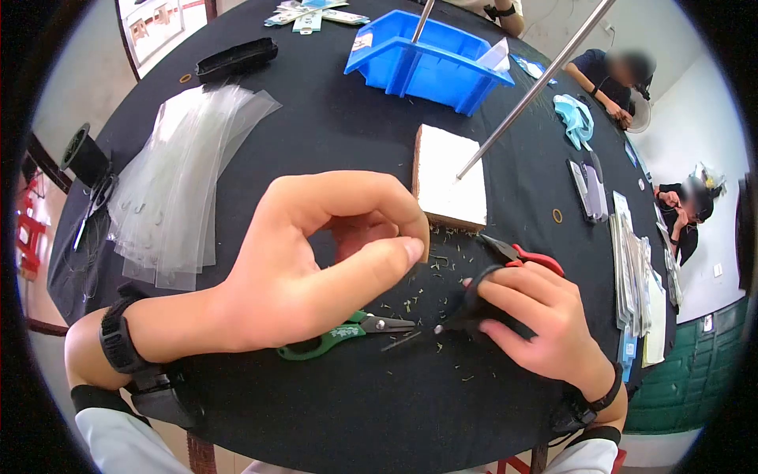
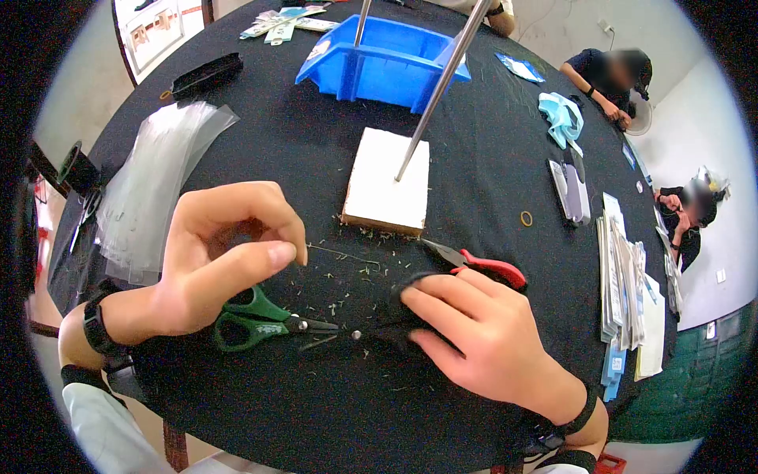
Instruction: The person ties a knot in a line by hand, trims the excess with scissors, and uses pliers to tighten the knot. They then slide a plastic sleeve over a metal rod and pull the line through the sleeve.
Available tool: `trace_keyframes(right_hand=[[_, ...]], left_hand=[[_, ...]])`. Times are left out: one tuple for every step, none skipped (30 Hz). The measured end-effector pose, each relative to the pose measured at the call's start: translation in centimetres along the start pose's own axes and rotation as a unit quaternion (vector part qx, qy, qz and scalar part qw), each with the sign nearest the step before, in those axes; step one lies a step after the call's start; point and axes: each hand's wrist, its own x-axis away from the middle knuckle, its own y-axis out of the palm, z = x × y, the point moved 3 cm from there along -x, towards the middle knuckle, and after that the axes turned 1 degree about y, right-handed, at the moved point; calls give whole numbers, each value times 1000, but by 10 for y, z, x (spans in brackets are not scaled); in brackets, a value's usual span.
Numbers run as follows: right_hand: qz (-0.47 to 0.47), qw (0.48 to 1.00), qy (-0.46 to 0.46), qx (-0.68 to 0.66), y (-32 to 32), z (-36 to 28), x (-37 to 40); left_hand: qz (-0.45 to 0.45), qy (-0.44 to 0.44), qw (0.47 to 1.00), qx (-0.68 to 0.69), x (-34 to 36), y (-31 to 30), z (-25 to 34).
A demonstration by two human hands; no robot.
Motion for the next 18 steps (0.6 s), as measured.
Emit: trace_keyframes(right_hand=[[-4,1000,0,6,-2,-3,-2],[-7,1000,1,12,-5,-7,-4],[-11,1000,2,18,-7,-10,-5],[4,1000,-5,10,-9,-9,-5],[18,1000,-11,2,-11,-5,-5],[31,999,-18,-6,-12,-2,-5],[53,998,-3,-17,-11,1,-8],[61,997,24,-38,-8,5,-10],[68,995,52,-58,-3,9,-13],[77,991,79,-78,0,11,-16],[42,987,124,-92,1,9,-21],[25,985,140,-95,3,9,-25],[8,983,156,-100,6,9,-29],[-10,980,171,-105,9,10,-32],[-10,979,170,-115,12,12,-35],[-20,979,165,-121,14,12,-37],[-32,978,161,-126,15,13,-38],[-43,978,157,-131,16,14,-39]], left_hand=[[-11,21,1000,-14,0,-1,1],[-24,42,998,-27,-1,-1,1],[-16,47,999,-11,-1,0,0],[-15,49,999,-7,0,0,1],[-16,51,999,-3,1,0,3],[-16,52,998,2,1,-1,5],[-13,49,998,-28,1,-3,8],[-10,46,997,-56,2,-5,11],[-7,42,996,-84,3,-7,14],[8,74,989,-129,3,-9,14],[22,105,979,-173,3,-10,11],[37,135,966,-216,3,-11,11],[40,133,964,-227,5,-12,13],[63,133,958,-247,5,-11,12],[86,132,951,-266,4,-8,9],[109,131,943,-285,4,-7,7],[100,143,929,-328,4,-7,9],[97,134,924,-345,3,-7,7]])
